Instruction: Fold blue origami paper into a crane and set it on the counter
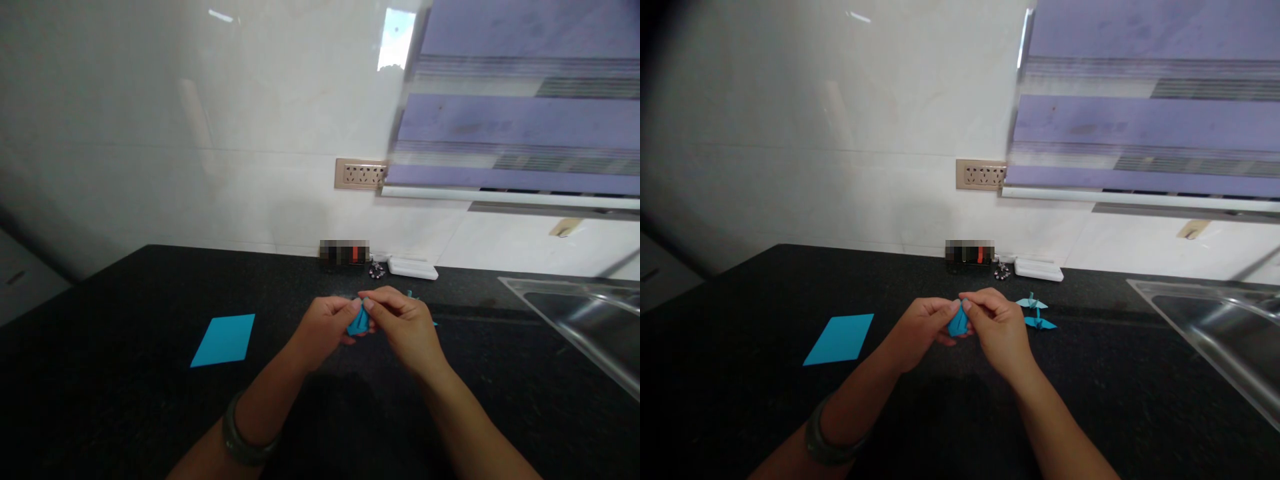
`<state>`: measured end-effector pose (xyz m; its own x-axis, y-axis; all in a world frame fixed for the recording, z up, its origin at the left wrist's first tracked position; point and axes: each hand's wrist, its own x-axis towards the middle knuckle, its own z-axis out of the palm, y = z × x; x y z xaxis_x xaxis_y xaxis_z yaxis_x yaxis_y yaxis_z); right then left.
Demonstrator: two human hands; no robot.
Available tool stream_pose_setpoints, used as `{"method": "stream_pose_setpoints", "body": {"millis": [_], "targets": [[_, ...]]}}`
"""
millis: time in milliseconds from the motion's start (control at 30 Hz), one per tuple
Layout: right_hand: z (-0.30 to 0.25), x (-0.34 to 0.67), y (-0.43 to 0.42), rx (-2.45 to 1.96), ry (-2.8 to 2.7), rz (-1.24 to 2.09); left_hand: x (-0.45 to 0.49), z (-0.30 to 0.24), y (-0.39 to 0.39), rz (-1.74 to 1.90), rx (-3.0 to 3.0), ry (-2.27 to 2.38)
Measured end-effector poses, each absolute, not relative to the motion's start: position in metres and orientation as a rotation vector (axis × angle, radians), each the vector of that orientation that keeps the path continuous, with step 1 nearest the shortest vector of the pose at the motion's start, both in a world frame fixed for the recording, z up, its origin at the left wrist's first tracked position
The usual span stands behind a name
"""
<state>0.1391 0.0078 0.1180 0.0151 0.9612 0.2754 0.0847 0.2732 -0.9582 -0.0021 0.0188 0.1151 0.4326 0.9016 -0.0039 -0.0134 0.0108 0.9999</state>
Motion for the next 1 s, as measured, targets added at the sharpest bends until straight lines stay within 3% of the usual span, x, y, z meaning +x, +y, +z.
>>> {"method": "stream_pose_setpoints", "body": {"millis": [500, 733, 1000], "targets": [[0.115, 0.139, 0.010, -1.074, -1.428, 0.946, -0.002, 0.112, 0.023, 0.937, 1.586, 0.912], [0.115, 0.134, 0.010, -1.079, -1.336, 1.019, -0.005, 0.109, 0.028, 1.283, 1.354, 0.965], [0.116, 0.136, 0.007, -1.142, -1.393, 0.939, -0.001, 0.113, 0.024, 1.206, 1.145, 0.841]]}}
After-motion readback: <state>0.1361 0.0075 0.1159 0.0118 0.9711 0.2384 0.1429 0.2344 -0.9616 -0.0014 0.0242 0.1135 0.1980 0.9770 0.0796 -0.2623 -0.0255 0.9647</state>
